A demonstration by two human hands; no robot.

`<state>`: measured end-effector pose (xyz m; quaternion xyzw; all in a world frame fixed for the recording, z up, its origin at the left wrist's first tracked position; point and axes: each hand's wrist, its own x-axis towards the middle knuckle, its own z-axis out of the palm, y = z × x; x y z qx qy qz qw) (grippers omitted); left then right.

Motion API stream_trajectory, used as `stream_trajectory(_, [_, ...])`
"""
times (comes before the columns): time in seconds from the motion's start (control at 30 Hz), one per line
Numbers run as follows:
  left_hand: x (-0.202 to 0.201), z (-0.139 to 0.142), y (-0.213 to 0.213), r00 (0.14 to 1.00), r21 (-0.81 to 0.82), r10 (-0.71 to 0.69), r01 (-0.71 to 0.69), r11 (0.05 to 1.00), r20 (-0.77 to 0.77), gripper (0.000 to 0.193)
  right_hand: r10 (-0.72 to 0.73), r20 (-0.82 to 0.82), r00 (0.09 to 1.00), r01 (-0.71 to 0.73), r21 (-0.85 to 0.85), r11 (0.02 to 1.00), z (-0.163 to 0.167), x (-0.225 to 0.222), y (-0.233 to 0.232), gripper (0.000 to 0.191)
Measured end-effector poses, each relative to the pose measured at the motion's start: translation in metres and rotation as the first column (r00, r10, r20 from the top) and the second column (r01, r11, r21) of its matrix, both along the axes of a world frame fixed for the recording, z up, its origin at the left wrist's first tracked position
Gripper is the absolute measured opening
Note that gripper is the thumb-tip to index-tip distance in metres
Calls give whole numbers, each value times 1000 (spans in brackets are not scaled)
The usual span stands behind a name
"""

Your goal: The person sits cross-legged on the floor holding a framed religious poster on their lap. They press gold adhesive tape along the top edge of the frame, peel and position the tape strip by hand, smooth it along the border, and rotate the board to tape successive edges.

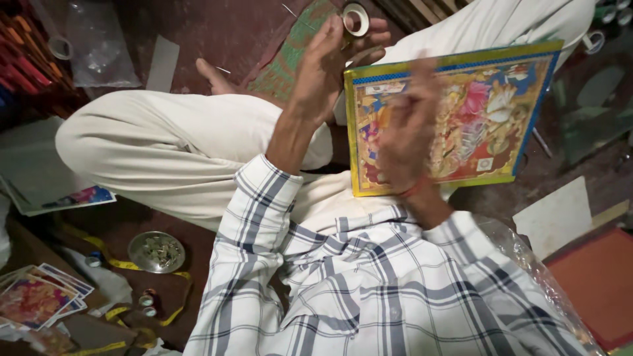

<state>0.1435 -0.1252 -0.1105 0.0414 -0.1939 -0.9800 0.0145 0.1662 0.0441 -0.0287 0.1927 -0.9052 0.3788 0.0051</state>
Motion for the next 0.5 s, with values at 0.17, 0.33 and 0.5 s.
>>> stream_trajectory(0.17, [2,0,-4,997,35,-27,30,999,-72,50,249,2,969,-248,99,964,-8,31,-44,30])
stream_trajectory(0.33, [-1,6,-9,996,85,-49,55,995,-71,50,321,79,944,-313,-106,944,8,18,-23,33])
stream_trajectory(0.5, [0,8,-11,998,1,-52,52,999,-32,49,-327,70,942,334,-121,935,38,-15,102,13])
